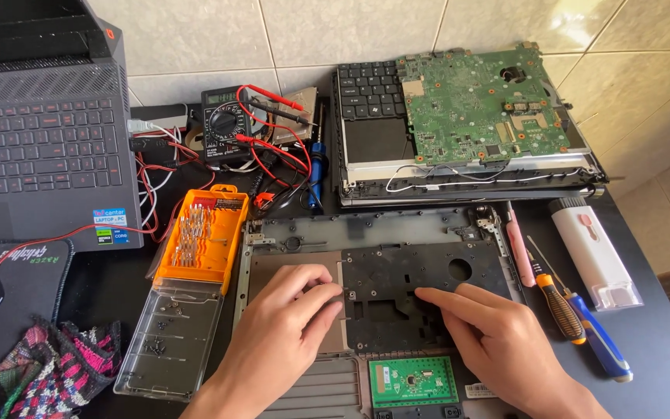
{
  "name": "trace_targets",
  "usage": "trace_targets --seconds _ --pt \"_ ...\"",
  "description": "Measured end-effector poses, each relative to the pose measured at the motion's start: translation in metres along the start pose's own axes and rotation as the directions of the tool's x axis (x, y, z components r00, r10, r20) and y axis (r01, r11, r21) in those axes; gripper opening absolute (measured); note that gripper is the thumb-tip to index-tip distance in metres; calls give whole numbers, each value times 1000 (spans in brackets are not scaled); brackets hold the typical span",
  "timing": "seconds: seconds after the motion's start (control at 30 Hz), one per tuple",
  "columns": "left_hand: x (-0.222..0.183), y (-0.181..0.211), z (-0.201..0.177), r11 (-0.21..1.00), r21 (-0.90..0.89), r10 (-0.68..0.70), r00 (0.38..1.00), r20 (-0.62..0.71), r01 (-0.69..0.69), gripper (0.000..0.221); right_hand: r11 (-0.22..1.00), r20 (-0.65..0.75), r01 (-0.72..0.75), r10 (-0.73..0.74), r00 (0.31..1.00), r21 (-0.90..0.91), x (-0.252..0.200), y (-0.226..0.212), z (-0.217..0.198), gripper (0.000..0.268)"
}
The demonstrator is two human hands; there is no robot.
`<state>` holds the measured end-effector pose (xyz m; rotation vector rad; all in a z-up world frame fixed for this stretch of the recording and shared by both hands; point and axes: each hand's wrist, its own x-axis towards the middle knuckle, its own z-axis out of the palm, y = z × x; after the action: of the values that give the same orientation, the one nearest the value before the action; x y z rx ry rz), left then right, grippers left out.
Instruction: Repairing a laptop by removing internal components and applying a substance from a bottle
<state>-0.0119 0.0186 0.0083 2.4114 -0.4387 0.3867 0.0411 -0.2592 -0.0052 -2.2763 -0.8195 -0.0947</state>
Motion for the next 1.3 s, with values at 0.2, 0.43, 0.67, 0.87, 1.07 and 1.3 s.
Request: trace_targets --seconds 0.2,0.43,0.67,0.87,1.07,1.3 --pt "-3 -4 2 1000 -7 9 1000 -19 -9 21 999 6 3 -3 1000 32 0 0 0 34" --pt "-6 -5 3 999 -31 15 1000 2 -15 24 998 16 -16 15 1000 65 0 -2 -2 34" --pt "-6 -10 6 999 23 -26 999 -40 26 22 996 27 -62 60 998 57 -1 -1 -3 35" --pt "-6 -13 6 998 32 -56 997 -53 58 19 998 36 -40 38 999 49 0 -1 -3 35" --pt "-3 -9 2 998 46 -43 999 -28 45 14 998 2 -41 41 999 37 -1 -1 -2 33" --pt "-7 -11 3 996 87 -23 1000 -13 24 17 996 -215 -88 83 973 -16 1 0 -43 32"
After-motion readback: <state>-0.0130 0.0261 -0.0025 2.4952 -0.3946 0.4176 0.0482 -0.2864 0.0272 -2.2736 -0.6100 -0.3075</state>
